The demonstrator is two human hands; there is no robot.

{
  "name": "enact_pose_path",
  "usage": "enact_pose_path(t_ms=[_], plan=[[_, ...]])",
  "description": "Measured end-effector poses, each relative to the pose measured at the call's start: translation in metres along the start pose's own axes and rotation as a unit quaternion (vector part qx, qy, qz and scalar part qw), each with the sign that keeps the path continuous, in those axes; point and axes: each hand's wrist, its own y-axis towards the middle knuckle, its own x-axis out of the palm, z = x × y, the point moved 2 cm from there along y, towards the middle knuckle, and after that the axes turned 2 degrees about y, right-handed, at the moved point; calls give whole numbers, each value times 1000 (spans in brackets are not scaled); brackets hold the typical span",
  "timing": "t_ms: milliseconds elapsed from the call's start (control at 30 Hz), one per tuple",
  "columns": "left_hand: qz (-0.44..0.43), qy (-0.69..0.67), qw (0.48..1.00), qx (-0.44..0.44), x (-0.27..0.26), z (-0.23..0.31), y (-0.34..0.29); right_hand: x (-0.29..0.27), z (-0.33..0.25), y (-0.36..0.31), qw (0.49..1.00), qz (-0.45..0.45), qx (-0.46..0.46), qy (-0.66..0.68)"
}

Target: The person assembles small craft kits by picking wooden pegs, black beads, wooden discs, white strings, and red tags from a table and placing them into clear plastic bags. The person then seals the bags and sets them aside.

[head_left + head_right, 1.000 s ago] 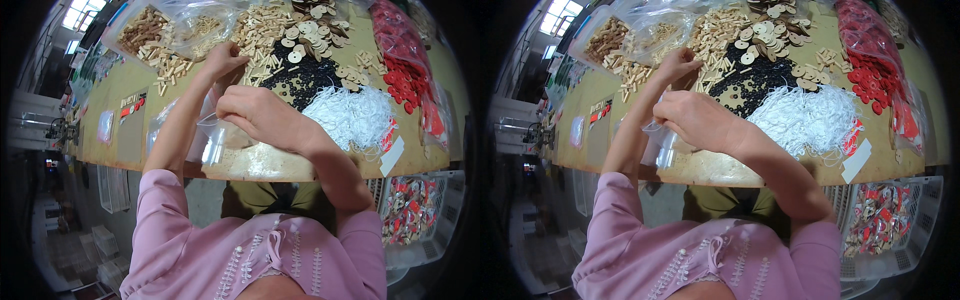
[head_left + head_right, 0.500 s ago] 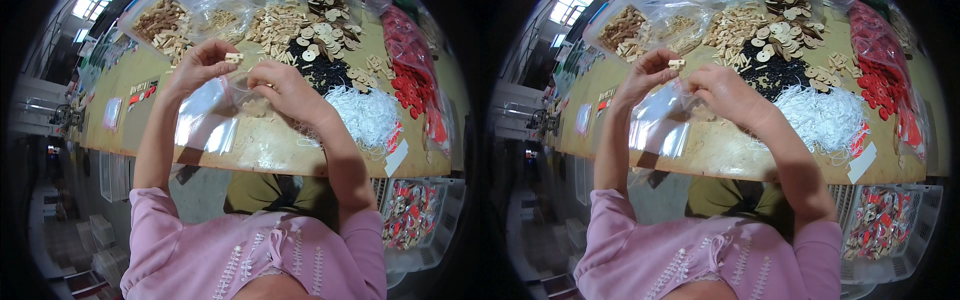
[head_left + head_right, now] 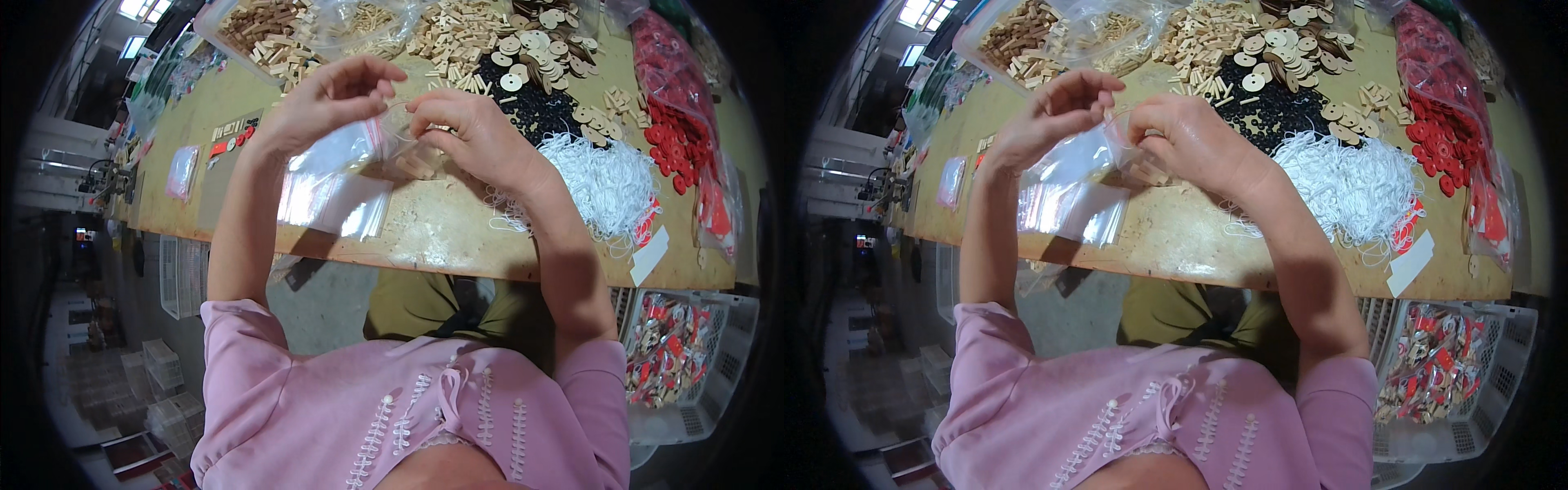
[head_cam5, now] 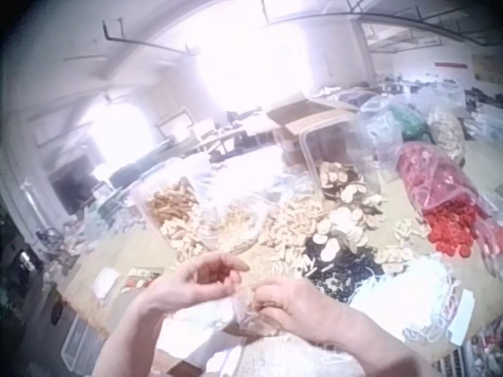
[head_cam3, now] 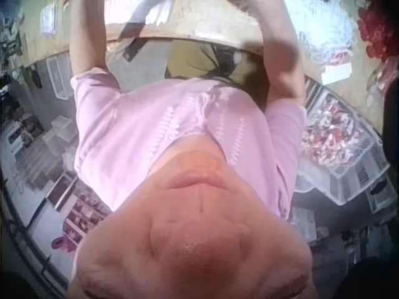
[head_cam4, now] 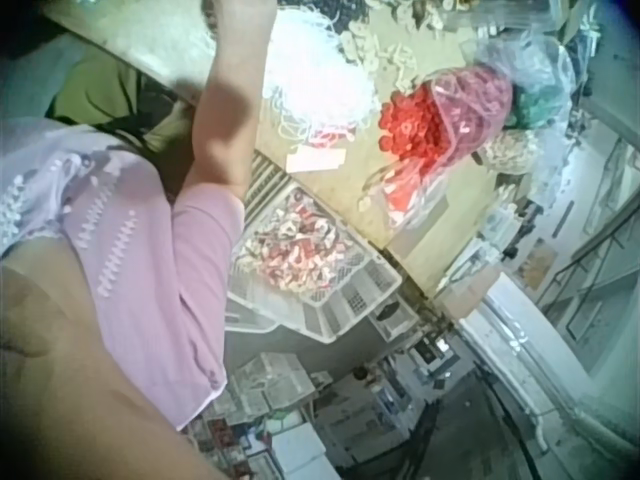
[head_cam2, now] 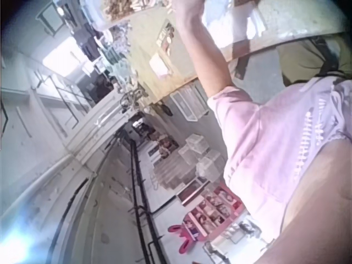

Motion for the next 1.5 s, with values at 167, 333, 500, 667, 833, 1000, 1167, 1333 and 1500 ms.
enact_pose_path(t_ms=[167, 333, 500, 667, 833, 1000, 1167, 1333, 1500], plan=[[-14, -3, 1000, 22, 0, -6, 4, 0, 3, -1, 1000, 8, -12, 5], [-8, -101, 989, 112, 34, 1, 6, 1, -3, -1, 997, -21, 29, 65], [-8, -177, 976, 127, 36, 6, 8, 2, 1, -2, 993, -10, 46, 112], [94, -68, 989, 91, 2, -15, 26, -4, -1, -3, 990, -41, 78, 112], [119, 143, 981, 53, -23, -101, 85, 2, -6, -3, 989, -92, 43, 102], [92, 291, 952, 3, -7, -118, 144, -1, -4, -4, 992, -87, 47, 82], [51, 357, 932, -32, -14, -123, 160, 0, -3, -4, 993, -73, 47, 80], [3, 372, 922, -107, -25, -116, 148, -1, 0, -4, 995, -56, 39, 72], [47, 256, 963, -72, -19, -108, 119, -9, 5, -4, 990, -53, 108, 80]])
